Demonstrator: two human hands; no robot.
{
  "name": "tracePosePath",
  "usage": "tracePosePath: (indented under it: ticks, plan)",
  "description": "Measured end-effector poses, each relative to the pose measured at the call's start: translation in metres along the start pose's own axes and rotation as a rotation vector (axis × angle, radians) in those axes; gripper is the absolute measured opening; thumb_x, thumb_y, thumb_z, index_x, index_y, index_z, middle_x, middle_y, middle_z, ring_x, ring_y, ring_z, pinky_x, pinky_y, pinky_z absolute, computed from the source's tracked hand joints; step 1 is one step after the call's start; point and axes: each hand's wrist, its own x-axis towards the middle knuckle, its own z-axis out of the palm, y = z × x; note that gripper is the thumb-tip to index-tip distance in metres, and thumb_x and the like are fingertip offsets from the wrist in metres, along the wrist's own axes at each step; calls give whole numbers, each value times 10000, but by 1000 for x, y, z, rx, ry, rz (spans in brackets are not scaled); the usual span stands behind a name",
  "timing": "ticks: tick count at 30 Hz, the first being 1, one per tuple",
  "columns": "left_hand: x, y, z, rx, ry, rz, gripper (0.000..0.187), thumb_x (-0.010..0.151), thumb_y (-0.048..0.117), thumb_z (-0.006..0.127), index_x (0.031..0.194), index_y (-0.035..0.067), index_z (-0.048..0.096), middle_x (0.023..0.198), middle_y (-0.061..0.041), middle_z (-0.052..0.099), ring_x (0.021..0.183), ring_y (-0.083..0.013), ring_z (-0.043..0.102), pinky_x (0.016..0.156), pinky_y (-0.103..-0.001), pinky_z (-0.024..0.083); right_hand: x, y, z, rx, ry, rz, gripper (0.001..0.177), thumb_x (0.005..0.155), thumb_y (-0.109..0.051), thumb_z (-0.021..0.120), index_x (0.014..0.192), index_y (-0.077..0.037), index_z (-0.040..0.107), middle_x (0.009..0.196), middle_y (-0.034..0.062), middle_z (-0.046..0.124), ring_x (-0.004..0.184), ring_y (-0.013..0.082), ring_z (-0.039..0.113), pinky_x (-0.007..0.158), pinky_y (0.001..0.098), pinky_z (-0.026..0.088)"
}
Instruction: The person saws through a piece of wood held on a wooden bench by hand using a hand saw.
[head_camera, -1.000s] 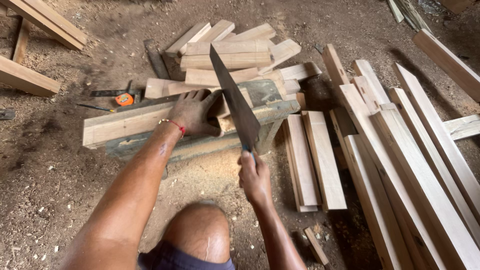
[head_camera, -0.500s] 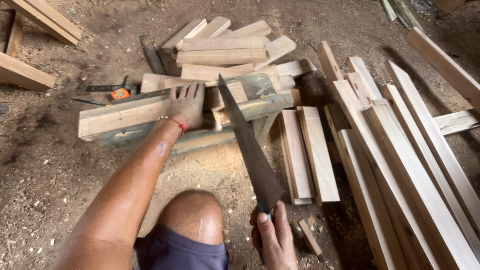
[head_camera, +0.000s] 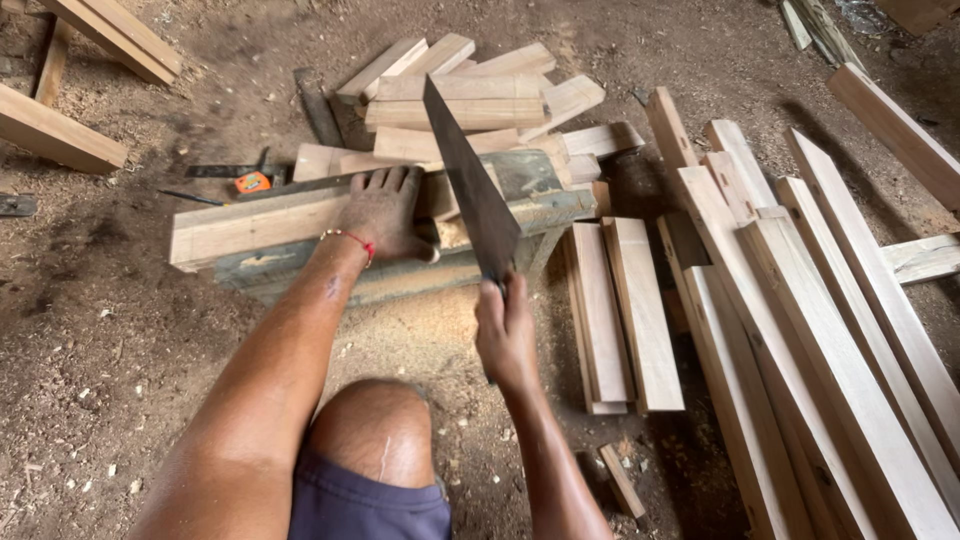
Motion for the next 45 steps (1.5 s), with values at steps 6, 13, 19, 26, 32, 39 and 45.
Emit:
tracePosePath:
  ticks: [6, 13, 19, 26, 32, 39, 45]
  plan:
    - [-1, 4, -4, -98, -26, 9, 1459, 516, 721, 907, 1581, 7, 211, 1574, -220, 363, 1470, -393, 326, 1214, -593, 212, -146, 45, -66, 272, 156, 400, 336, 1012, -259, 531, 1108, 57, 592, 630, 25, 568, 466, 94, 439, 368, 273, 349]
    - [3, -2, 4, -54, 25, 33, 1522, 509, 797, 888, 1563, -37, 174, 1574, -258, 321, 1469, -396, 297, 1202, -581, 208, -73, 22, -39, -20, 14, 184, 601, 974, -307, 445, 1512, -87, 289, 596, 15, 516, 447, 96, 480, 341, 281, 408]
    - [-3, -6, 4, -28, 58, 33, 1443, 566, 737, 870, 1595, -12, 191, 1595, -246, 344, 1505, -392, 307, 1235, -543, 234, 19, 7, 4, 27, -37, -49, 438, 1095, -329, 412, 1324, 41, 457, 767, 1, 534, 552, 96, 499, 384, 258, 454]
    - [-2, 2, -2, -79, -31, 14, 1461, 531, 719, 906, 1583, -10, 204, 1588, -235, 343, 1481, -401, 315, 1222, -584, 223, -156, 77, -51, 406, 262, 57, 547, 1011, -139, 496, 1491, 50, 312, 929, 20, 723, 687, 94, 676, 495, 262, 539]
    - [-2, 3, -3, -65, -9, 10, 1490, 533, 746, 904, 1580, -24, 176, 1597, -238, 314, 1487, -392, 287, 1223, -562, 209, -102, 40, -42, -10, 29, 210, 603, 997, -319, 466, 1491, 4, 343, 573, -3, 512, 439, 84, 471, 362, 289, 411]
    - [-6, 1, -5, -16, -14, 8, 1483, 557, 786, 867, 1590, -5, 157, 1611, -241, 287, 1505, -394, 257, 1228, -545, 197, 2, 3, 4, -4, -2, -34, 431, 1057, -308, 430, 1343, 13, 462, 755, 30, 566, 553, 102, 521, 407, 280, 469]
    - [-1, -2, -1, -60, 2, 23, 1483, 531, 745, 907, 1582, 6, 165, 1604, -253, 271, 1489, -416, 250, 1208, -591, 171, -168, 71, -59, 378, 154, 277, 404, 1008, -229, 515, 1359, -29, 505, 622, -2, 570, 441, 70, 448, 353, 224, 343]
